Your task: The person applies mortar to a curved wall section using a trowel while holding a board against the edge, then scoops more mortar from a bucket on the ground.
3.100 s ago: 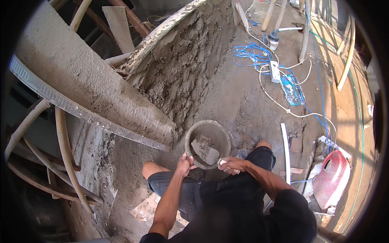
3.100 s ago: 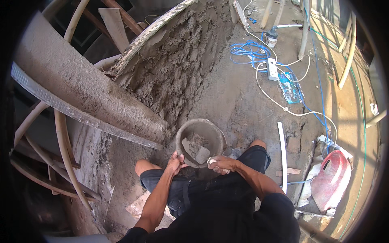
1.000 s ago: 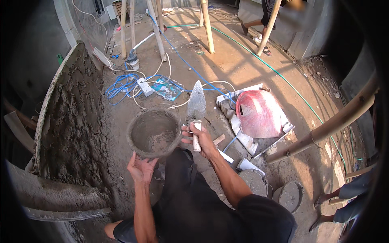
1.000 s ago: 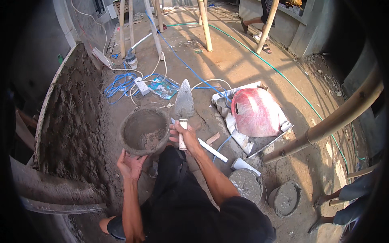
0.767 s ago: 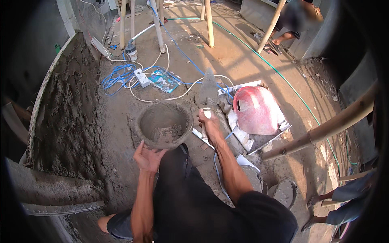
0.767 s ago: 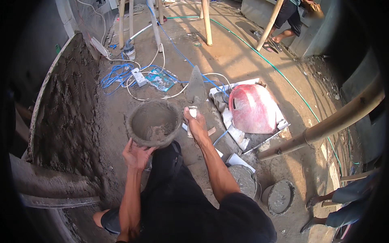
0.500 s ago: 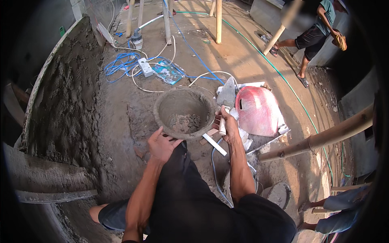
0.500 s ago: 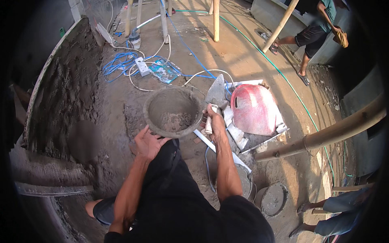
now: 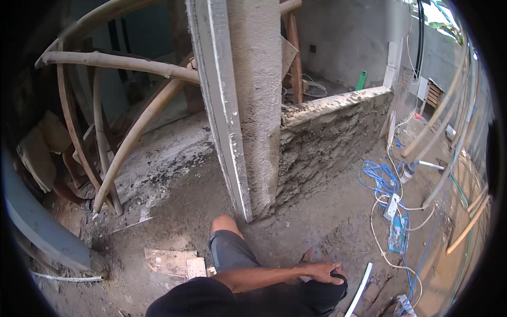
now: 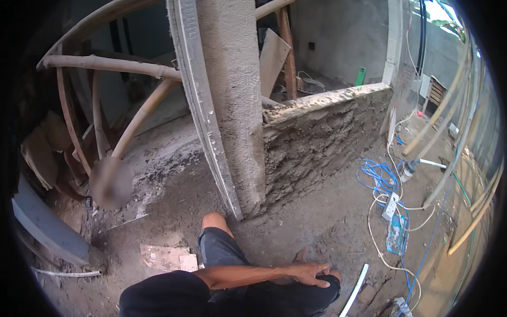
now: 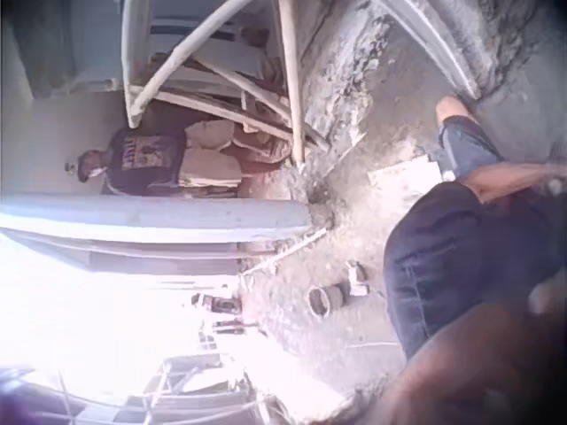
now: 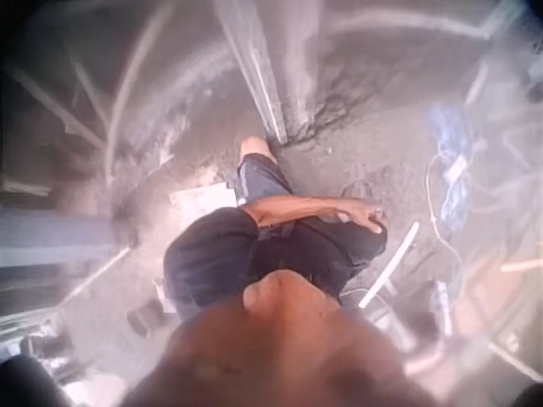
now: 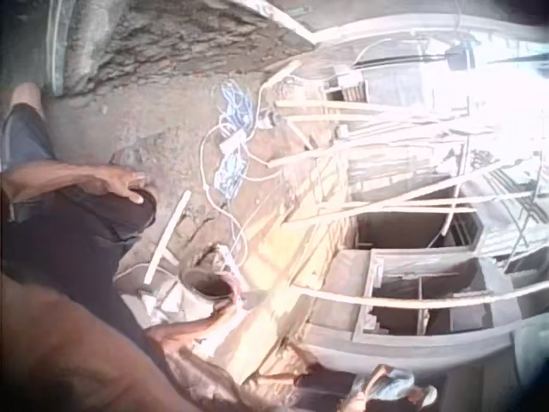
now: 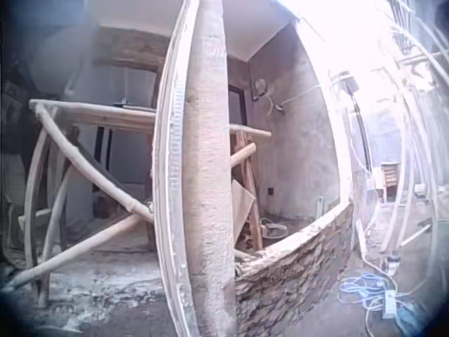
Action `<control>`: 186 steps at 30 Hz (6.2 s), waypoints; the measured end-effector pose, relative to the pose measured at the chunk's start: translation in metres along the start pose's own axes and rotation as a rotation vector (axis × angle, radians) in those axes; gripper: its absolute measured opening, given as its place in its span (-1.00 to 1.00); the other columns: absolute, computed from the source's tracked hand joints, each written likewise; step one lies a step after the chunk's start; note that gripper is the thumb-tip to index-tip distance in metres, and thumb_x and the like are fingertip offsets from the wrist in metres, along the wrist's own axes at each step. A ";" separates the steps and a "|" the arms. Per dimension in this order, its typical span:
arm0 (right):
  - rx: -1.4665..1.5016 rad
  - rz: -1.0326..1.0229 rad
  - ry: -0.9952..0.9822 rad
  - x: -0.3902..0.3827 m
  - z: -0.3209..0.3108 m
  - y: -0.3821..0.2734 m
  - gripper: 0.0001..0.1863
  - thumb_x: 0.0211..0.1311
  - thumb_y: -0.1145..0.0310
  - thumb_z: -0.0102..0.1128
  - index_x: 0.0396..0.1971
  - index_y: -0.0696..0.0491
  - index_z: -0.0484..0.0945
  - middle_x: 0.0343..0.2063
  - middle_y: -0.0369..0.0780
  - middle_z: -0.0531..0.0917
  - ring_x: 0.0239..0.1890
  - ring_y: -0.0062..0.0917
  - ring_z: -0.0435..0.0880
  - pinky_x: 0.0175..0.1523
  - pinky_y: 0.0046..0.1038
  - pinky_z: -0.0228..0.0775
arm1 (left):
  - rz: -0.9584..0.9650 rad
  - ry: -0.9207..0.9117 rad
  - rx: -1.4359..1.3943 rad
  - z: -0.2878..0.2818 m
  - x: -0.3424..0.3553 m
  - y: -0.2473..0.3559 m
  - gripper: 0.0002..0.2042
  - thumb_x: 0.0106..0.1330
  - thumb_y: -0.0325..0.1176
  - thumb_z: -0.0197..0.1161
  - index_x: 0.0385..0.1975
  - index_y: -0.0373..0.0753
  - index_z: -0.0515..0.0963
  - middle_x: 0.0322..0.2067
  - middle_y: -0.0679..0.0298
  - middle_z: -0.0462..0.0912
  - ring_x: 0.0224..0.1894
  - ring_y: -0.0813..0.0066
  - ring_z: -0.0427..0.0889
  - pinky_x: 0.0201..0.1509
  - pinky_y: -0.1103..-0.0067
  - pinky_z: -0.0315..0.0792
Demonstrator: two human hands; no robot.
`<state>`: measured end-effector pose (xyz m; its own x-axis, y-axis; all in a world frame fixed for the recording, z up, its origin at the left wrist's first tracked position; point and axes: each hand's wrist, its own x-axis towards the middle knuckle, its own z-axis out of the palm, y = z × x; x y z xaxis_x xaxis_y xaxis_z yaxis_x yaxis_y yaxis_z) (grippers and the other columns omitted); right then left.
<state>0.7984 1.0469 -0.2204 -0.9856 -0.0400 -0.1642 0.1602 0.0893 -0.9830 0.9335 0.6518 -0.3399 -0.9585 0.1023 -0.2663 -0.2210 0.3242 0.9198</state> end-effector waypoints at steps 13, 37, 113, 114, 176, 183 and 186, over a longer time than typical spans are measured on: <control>-0.382 0.085 -0.475 0.004 0.217 0.101 -0.49 0.38 -0.04 0.16 0.01 0.13 0.51 -0.37 -0.16 0.67 -0.42 -0.45 0.67 -0.35 -0.40 0.52 | -0.778 1.058 0.638 -0.025 -0.276 -0.016 0.12 0.21 0.42 0.13 0.43 -0.49 -0.08 0.22 -0.41 0.32 0.30 -0.34 0.33 0.38 0.13 0.27; -0.055 0.278 0.231 -0.007 0.063 0.141 -0.63 0.33 -0.03 0.27 -0.39 -0.01 0.48 -0.71 -0.44 0.31 -0.76 -0.72 0.30 -0.65 -0.56 0.27 | -0.994 0.180 0.370 0.115 -0.422 -0.154 -0.77 0.12 -0.06 0.38 -0.22 0.15 0.70 -0.08 0.07 0.69 0.06 0.07 0.63 0.20 0.27 0.48; 0.025 -0.536 -1.578 -0.469 0.644 -0.598 -0.54 0.27 0.01 0.34 -0.47 0.17 0.56 -0.68 -0.18 0.62 -0.60 -0.42 0.63 -0.41 -0.32 0.44 | -0.974 2.101 0.241 -0.133 -0.639 0.439 -0.75 0.22 -0.62 0.05 -0.27 -0.20 0.67 -0.37 -0.06 0.68 -0.12 -0.21 0.58 0.47 0.09 0.09; -0.008 -0.614 -1.543 -0.488 0.666 -0.626 -0.53 0.25 0.00 0.35 -0.49 0.17 0.56 -0.68 -0.16 0.61 -0.59 -0.41 0.63 -0.40 -0.29 0.43 | -1.038 2.113 0.159 -0.095 -0.635 0.413 -0.76 0.22 -0.58 0.07 -0.28 -0.19 0.68 -0.36 -0.03 0.71 -0.10 -0.25 0.59 0.45 0.09 0.13; -0.522 -0.138 -2.422 -0.403 0.444 -0.384 -0.56 -0.27 0.23 0.47 -0.30 0.12 0.65 -0.40 -0.11 0.68 -0.28 -0.37 0.66 -0.19 -0.26 0.46 | -0.926 0.847 -0.094 -0.014 -0.654 0.251 -0.75 0.23 -0.27 0.18 -0.33 -0.29 0.72 -0.42 0.16 0.73 -0.35 0.43 0.68 -0.20 0.45 0.52; -0.414 0.274 -1.334 -0.241 0.334 -0.341 -0.54 -0.10 0.14 0.41 -0.23 0.14 0.63 -0.35 -0.02 0.71 -0.24 -0.26 0.71 -0.11 -0.24 0.50 | -0.942 0.346 -0.238 -0.072 -0.615 0.285 -0.85 0.20 -0.34 0.28 -0.33 -0.21 0.73 -0.40 0.22 0.73 -0.35 0.47 0.67 -0.19 0.52 0.50; -0.544 0.387 -0.785 -0.206 0.255 -0.273 -0.56 -0.14 0.17 0.44 -0.27 0.16 0.67 -0.36 0.02 0.73 -0.21 -0.13 0.74 -0.09 -0.22 0.54 | -0.958 0.146 -0.002 -0.103 -0.570 0.276 -0.84 0.17 -0.37 0.27 -0.31 -0.17 0.74 -0.37 0.15 0.74 -0.29 0.38 0.70 -0.14 0.50 0.51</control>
<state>0.9716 0.7772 0.0606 -0.5276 -0.5338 -0.6608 0.2209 0.6649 -0.7135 1.3999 0.5862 0.0956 -0.3849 -0.3222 -0.8649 -0.9201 0.2079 0.3321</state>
